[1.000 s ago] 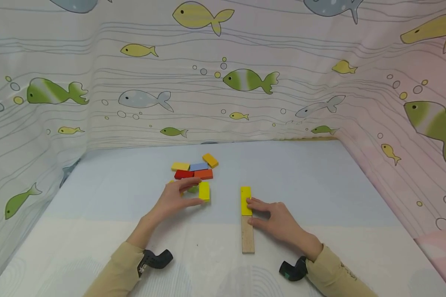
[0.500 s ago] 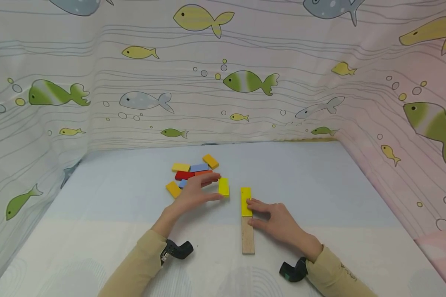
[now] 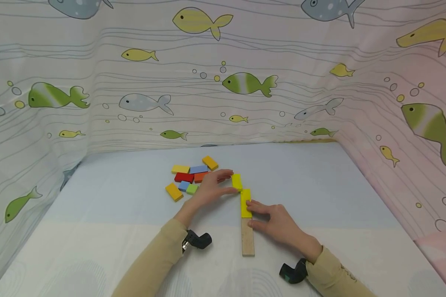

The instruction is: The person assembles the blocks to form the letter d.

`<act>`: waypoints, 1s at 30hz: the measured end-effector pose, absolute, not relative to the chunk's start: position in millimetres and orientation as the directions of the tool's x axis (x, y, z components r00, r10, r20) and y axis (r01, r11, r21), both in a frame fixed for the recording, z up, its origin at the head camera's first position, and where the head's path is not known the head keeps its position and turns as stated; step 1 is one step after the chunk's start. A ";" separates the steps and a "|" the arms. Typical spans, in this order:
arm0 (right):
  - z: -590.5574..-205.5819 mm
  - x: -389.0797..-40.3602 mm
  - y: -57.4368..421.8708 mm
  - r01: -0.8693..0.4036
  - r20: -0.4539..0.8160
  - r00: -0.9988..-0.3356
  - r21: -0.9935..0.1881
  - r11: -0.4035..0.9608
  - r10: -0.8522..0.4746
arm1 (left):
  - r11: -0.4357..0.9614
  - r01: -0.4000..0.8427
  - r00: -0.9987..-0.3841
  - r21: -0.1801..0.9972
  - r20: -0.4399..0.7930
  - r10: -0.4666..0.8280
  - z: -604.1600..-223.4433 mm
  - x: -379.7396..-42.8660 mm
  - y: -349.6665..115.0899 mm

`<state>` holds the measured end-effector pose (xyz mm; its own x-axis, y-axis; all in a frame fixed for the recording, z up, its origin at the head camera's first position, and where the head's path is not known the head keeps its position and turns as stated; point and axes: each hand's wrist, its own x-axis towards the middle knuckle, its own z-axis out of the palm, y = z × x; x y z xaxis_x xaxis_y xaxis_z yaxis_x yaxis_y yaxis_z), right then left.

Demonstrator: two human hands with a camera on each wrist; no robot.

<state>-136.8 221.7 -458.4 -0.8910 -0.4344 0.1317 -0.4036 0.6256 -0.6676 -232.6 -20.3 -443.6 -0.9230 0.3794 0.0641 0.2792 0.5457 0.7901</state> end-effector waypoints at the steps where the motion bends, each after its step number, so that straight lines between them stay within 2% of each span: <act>1: -458.5 -137.0 222.1 -0.403 0.131 -0.891 -0.668 0.625 -0.435 | 0.548 0.282 -0.923 0.788 0.067 0.379 -444.4 -234.0 -18.1; 12: -457.3 -137.4 222.7 -0.428 0.153 -0.880 -0.666 0.611 -0.449 | 0.562 0.248 -0.944 0.789 0.065 0.324 -449.9 -241.9 -4.5; 30: -459.9 -136.8 222.8 -0.433 0.165 -0.878 -0.673 0.600 -0.449 | 0.572 0.274 -0.922 0.774 0.041 0.386 -454.0 -235.7 -2.7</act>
